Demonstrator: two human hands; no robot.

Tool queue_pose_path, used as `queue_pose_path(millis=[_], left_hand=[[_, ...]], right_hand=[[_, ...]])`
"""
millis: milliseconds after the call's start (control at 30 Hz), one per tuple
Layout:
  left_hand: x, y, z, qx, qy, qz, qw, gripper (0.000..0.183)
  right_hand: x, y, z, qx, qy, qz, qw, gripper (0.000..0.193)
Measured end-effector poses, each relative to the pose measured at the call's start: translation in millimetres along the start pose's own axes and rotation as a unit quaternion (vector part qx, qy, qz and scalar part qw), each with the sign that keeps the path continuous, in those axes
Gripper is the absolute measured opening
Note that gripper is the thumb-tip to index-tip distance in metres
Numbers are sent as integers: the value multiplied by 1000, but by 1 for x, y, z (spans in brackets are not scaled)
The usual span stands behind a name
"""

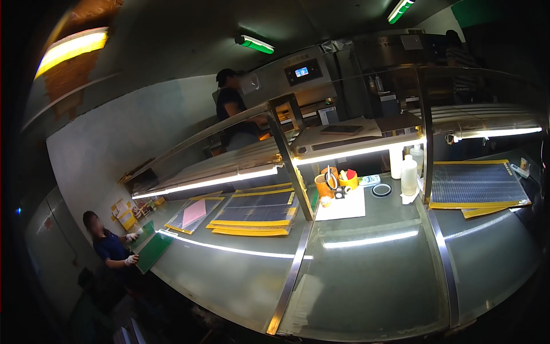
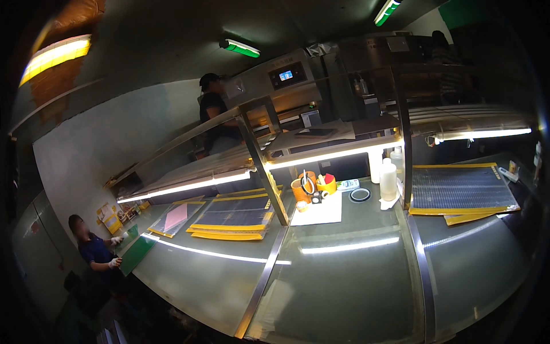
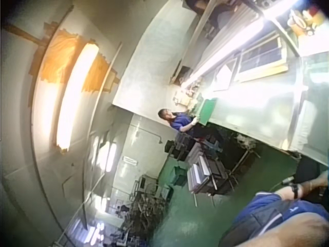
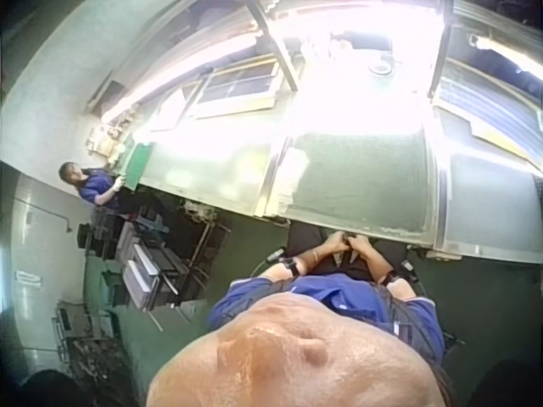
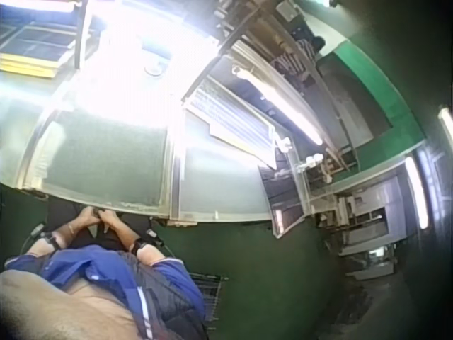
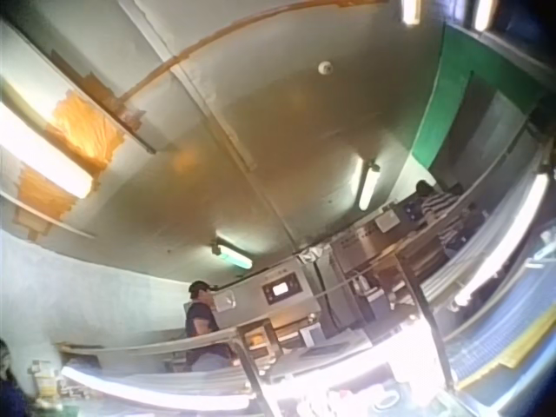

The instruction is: Inspecting and organizing flat material sheets on a workstation counter.

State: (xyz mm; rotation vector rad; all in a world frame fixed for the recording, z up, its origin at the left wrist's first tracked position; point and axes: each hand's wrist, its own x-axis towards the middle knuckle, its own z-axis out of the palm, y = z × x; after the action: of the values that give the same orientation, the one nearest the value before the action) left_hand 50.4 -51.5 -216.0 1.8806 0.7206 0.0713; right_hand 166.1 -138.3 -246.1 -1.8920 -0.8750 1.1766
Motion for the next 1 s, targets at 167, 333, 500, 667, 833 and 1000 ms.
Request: queue_pose_path(millis=[167, 333, 500, 667, 833, 1000], left_hand=[[4, -15, 2, 4, -50, -9, 999, 62], [2, -13, 2, -7, -61, -4, 998, 76], [-2, 3, -2, -52, -92, -4, 994, 82], [-6, 11, -5, 8, -108, -21, 994, 83], [-8, 21, -7, 30, -107, -38, 993, 73], [-12, 18, -7, 6, -84, -44, 995, 60]], right_hand=[[-2, 0, 0, 4, -13, 14, 1000, 35], [-2, 0, 0, 3, -22, 25, 999, 34], [-1, -1, 1, 0, -29, 25, 999, 34], [-1, -1, 2, -2, -34, 27, 999, 34], [-1, -2, 1, -6, -39, 25, 999, 34], [-4, -3, 1, -16, -42, 15, 999, 33]])
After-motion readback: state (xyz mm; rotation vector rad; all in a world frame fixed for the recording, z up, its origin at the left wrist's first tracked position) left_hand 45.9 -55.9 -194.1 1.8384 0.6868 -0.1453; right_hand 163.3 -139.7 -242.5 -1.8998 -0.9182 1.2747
